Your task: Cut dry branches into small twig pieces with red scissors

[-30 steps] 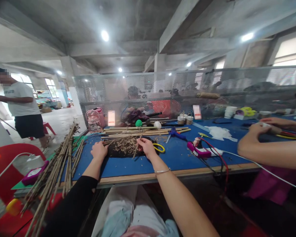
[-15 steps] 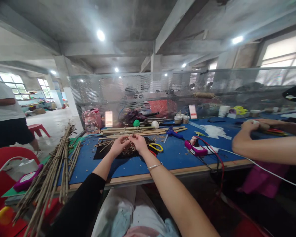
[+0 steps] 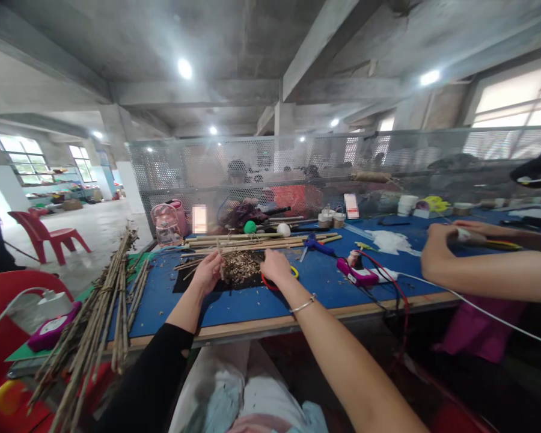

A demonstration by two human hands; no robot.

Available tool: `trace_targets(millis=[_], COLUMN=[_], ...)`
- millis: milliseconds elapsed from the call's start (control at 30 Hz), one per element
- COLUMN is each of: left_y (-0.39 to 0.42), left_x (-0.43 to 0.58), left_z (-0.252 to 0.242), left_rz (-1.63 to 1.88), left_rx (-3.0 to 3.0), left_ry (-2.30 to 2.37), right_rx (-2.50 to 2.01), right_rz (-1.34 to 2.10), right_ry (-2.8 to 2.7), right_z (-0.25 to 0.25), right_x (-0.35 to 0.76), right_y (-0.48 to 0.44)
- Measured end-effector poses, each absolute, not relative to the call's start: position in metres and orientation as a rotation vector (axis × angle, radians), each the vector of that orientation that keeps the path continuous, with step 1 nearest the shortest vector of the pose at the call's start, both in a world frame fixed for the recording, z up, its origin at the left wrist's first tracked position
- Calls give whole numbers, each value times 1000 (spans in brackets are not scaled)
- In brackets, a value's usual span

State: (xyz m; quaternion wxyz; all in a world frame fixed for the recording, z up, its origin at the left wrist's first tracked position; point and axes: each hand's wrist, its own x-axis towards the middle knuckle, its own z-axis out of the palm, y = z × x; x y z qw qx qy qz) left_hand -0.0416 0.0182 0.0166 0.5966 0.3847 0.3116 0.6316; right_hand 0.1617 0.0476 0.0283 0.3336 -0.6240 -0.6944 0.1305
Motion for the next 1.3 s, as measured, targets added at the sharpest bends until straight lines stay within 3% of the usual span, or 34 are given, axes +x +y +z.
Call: trace_targets(millis=[167, 533, 867, 967, 1300], left_y=[19, 15, 16, 16, 17], left_x=[-42, -38, -39, -39, -37], left_z=[14, 10, 9, 9, 10], left_rz=[1470, 1299, 1312, 1308, 1337], left_rx=[852, 987, 980, 987, 960], left_ry=[810, 905, 923, 926, 1020], right_rx=[-1835, -1785, -1341, -1362, -2075], right_rz=[265, 277, 1454, 1348, 794], right_ry=[-2036, -2051, -1704, -1676, -1868], right_z=[18, 21, 53, 52, 38], right_x=[198, 199, 200, 202, 203], right_y=[49, 48, 28, 28, 4])
